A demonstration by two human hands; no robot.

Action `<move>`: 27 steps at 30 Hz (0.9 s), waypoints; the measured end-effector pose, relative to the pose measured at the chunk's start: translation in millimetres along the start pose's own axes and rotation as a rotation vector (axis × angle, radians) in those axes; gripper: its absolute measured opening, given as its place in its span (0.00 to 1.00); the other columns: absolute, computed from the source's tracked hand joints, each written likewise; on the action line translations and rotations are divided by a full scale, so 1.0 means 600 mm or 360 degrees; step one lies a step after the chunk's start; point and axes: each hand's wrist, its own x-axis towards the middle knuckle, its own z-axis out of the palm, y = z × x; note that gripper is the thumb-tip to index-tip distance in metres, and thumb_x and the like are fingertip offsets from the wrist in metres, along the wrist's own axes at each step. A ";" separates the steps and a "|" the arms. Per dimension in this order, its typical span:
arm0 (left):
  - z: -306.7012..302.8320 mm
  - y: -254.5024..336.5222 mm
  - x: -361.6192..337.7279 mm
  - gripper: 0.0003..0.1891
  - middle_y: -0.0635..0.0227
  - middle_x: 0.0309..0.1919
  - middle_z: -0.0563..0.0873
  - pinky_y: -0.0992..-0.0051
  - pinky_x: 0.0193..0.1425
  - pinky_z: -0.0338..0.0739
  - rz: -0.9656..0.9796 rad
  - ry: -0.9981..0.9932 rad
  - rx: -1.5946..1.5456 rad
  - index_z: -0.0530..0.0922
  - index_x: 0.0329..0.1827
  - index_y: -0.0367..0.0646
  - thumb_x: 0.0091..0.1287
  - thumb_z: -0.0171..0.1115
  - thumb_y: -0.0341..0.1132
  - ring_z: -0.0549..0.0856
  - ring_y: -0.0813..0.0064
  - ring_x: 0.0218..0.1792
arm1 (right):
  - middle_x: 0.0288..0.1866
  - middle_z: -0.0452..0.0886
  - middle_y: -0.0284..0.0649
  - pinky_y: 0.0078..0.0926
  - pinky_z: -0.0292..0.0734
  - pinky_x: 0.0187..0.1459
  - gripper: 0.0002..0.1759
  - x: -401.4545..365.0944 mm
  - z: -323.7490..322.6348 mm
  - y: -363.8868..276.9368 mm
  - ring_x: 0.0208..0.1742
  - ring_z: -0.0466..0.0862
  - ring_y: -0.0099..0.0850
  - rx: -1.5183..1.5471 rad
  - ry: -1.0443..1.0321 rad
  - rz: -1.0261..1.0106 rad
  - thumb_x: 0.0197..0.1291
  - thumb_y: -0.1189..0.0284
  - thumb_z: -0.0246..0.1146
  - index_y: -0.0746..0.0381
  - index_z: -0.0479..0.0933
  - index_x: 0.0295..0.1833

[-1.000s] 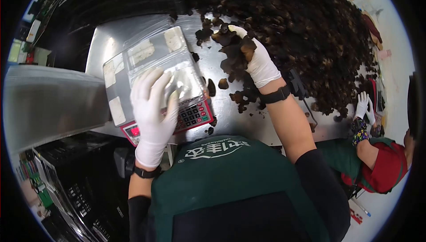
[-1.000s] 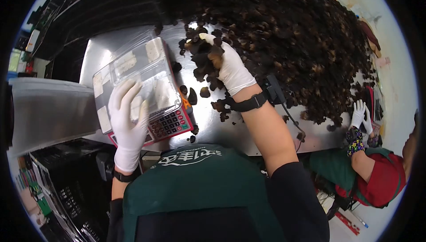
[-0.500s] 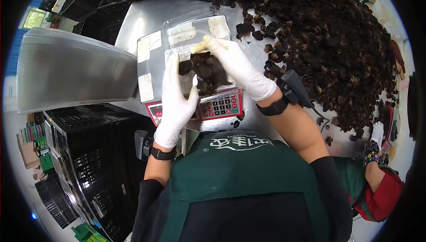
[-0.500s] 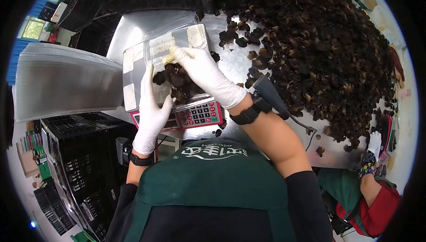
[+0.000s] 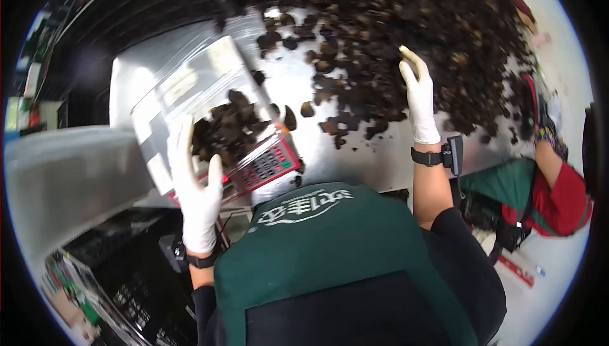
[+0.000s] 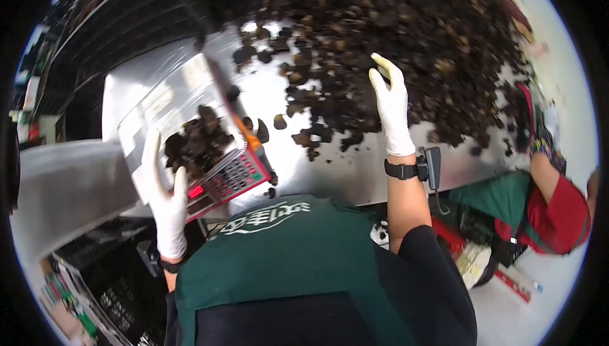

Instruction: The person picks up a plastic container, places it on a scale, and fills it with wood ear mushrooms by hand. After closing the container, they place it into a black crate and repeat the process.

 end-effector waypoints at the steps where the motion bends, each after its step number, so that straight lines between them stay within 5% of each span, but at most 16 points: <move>1: 0.007 0.002 0.007 0.35 0.53 0.73 0.70 0.60 0.79 0.60 0.0019 -0.0046 -0.0012 0.69 0.74 0.39 0.58 0.61 0.20 0.67 0.54 0.75 | 0.66 0.78 0.41 0.32 0.69 0.69 0.23 -0.009 -0.036 0.033 0.66 0.77 0.35 -0.0232 0.0091 -0.0041 0.66 0.70 0.65 0.58 0.78 0.66; 2: 0.013 0.003 0.013 0.34 0.53 0.73 0.71 0.60 0.79 0.60 0.0031 -0.0091 -0.0011 0.70 0.73 0.40 0.60 0.64 0.22 0.67 0.53 0.75 | 0.69 0.75 0.46 0.37 0.66 0.72 0.29 -0.019 -0.069 0.069 0.70 0.73 0.42 -0.0706 0.0142 -0.0321 0.60 0.68 0.69 0.58 0.76 0.68; 8: 0.029 -0.003 0.023 0.30 0.52 0.71 0.72 0.54 0.79 0.58 0.0194 -0.0373 0.0480 0.70 0.73 0.41 0.66 0.62 0.30 0.65 0.48 0.76 | 0.75 0.66 0.52 0.50 0.60 0.75 0.44 -0.109 -0.028 0.036 0.74 0.66 0.52 -0.0985 -0.0183 -0.0391 0.49 0.57 0.75 0.52 0.69 0.74; 13: 0.033 -0.002 0.016 0.31 0.49 0.73 0.69 0.55 0.79 0.58 0.0154 -0.0331 0.0412 0.68 0.75 0.41 0.67 0.61 0.29 0.65 0.48 0.76 | 0.75 0.68 0.46 0.52 0.55 0.75 0.34 -0.095 -0.004 0.029 0.75 0.65 0.47 -0.1037 0.0067 -0.0420 0.51 0.59 0.74 0.50 0.78 0.66; 17: 0.034 -0.001 0.017 0.31 0.50 0.73 0.69 0.55 0.79 0.57 0.0176 -0.0345 0.0457 0.67 0.75 0.41 0.67 0.61 0.28 0.64 0.48 0.76 | 0.70 0.74 0.40 0.52 0.56 0.74 0.24 -0.038 0.017 0.015 0.73 0.68 0.42 -0.1224 -0.0213 -0.0694 0.53 0.69 0.68 0.47 0.82 0.58; 20: 0.033 -0.001 0.017 0.31 0.50 0.73 0.68 0.55 0.80 0.57 0.0182 -0.0353 0.0465 0.67 0.75 0.41 0.67 0.61 0.29 0.63 0.48 0.77 | 0.66 0.79 0.37 0.52 0.58 0.73 0.11 -0.024 0.032 0.035 0.71 0.71 0.39 -0.1494 -0.0317 -0.0763 0.54 0.71 0.66 0.50 0.88 0.43; 27: 0.034 -0.003 0.015 0.29 0.51 0.73 0.69 0.56 0.80 0.56 0.0187 -0.0377 0.0485 0.67 0.75 0.41 0.70 0.59 0.29 0.62 0.50 0.78 | 0.51 0.87 0.34 0.42 0.67 0.65 0.06 -0.039 -0.003 0.055 0.57 0.81 0.34 -0.0860 -0.0024 -0.0667 0.56 0.70 0.67 0.56 0.88 0.37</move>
